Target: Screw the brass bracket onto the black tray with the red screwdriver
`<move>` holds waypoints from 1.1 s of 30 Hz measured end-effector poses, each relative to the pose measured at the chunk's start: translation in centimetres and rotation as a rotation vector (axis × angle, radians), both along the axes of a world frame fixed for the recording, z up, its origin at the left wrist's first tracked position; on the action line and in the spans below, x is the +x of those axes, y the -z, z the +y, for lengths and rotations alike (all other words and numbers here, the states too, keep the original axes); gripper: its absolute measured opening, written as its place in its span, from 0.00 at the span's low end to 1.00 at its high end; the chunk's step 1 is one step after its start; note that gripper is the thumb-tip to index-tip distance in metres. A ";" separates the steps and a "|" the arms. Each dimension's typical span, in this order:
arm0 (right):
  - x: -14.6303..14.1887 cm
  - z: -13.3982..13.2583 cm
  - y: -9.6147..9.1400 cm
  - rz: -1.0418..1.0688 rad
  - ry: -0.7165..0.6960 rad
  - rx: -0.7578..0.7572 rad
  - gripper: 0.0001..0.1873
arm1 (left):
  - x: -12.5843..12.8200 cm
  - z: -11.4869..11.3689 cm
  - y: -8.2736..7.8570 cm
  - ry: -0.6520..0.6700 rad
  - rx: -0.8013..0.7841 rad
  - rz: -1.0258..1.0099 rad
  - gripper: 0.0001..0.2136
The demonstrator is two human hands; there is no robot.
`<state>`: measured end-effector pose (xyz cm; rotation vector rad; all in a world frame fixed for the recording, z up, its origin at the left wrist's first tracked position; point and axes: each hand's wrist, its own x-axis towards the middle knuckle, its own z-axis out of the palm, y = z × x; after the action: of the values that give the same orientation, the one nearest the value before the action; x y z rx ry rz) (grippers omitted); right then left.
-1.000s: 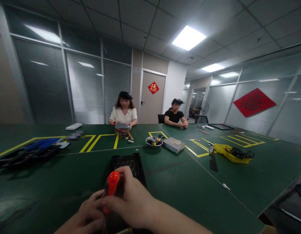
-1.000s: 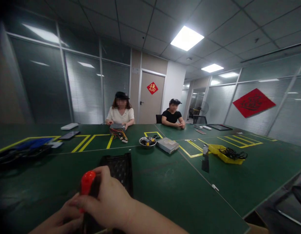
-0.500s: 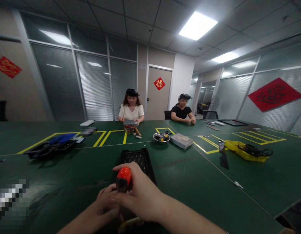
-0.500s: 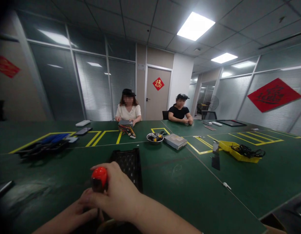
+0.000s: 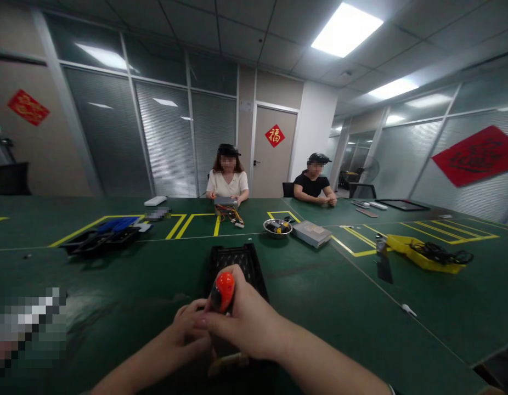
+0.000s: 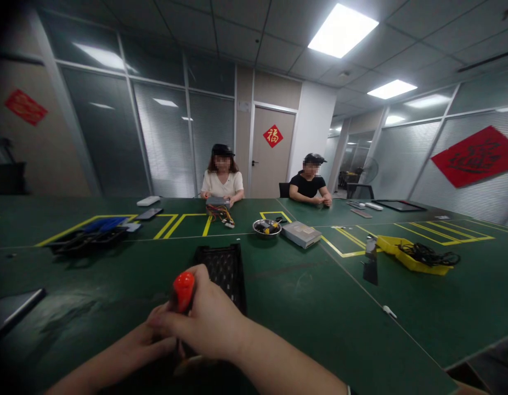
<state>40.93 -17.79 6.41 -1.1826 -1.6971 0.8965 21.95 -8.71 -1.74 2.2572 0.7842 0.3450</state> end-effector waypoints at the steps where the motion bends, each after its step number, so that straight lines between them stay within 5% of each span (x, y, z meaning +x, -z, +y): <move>1: 0.0 0.0 0.1 -0.005 0.000 -0.004 0.26 | 0.0 -0.1 -0.2 0.011 0.008 -0.007 0.14; 8: 0.2 1.0 0.6 0.018 -0.062 0.087 0.18 | -0.1 0.3 -0.8 0.131 0.059 0.024 0.16; 13: 0.3 1.0 0.1 0.054 -0.101 0.079 0.26 | -0.4 0.5 -0.2 0.158 0.084 0.040 0.14; 21: 0.1 1.2 0.6 -0.015 -0.126 -0.031 0.13 | -0.6 0.6 0.1 0.113 0.107 0.007 0.12; 28: 2.5 2.2 -0.9 -0.023 0.175 0.160 0.11 | -0.3 0.8 -0.3 0.202 0.147 0.064 0.12; 33: 4.9 2.4 -2.1 -0.288 0.298 0.247 0.09 | 0.0 0.5 -0.1 0.123 0.172 0.020 0.12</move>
<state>45.86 -15.41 8.56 -1.3947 -1.7343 0.3356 21.99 -8.25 -1.61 2.4601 0.6434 0.3429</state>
